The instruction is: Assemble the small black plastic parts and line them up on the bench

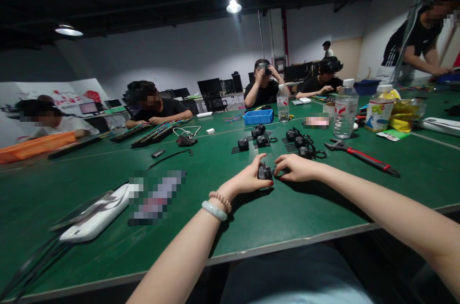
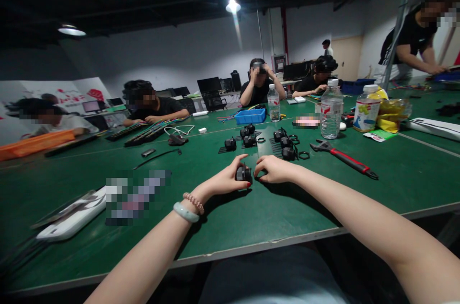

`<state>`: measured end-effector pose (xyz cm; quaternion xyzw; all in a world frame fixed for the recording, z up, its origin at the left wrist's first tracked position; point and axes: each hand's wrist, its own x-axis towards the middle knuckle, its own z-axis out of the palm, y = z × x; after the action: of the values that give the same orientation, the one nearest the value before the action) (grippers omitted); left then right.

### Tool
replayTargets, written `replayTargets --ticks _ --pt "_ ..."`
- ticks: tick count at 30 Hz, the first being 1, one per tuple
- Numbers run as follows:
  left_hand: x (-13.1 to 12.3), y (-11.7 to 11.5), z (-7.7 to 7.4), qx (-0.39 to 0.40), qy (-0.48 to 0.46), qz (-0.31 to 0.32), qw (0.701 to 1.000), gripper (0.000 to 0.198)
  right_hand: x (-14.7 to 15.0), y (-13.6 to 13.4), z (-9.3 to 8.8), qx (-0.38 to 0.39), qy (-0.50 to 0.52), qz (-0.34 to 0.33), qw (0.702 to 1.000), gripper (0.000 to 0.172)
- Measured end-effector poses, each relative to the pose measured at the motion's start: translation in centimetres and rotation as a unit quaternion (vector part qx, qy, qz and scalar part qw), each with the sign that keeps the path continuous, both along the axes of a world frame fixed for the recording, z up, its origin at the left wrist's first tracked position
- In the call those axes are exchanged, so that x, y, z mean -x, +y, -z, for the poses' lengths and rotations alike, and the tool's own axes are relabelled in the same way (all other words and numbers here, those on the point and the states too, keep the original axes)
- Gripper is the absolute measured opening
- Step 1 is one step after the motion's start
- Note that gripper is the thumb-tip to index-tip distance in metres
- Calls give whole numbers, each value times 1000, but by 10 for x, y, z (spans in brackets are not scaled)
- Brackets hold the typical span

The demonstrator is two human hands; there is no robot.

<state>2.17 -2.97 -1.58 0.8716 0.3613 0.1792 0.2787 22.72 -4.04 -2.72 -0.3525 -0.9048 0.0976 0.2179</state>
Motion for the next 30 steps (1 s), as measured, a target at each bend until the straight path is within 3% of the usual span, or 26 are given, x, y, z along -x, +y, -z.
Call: replayTargets --ticks 5,19,24,30 --pt "0 -1 -1 -1 2 -3 1000 84 -2 1 -3 26 -6 -22 999 24" --pt "-1 -3 -3 -13 19 0 1000 83 10 -8 -3 -13 25 34 999 37" --pt "-1 -5 -6 -15 13 -1 1000 82 14 -11 -5 -22 67 32 997 38" --pt "-1 -6 -7 -16 2 -1 1000 81 17 -9 -1 22 148 20 989 38"
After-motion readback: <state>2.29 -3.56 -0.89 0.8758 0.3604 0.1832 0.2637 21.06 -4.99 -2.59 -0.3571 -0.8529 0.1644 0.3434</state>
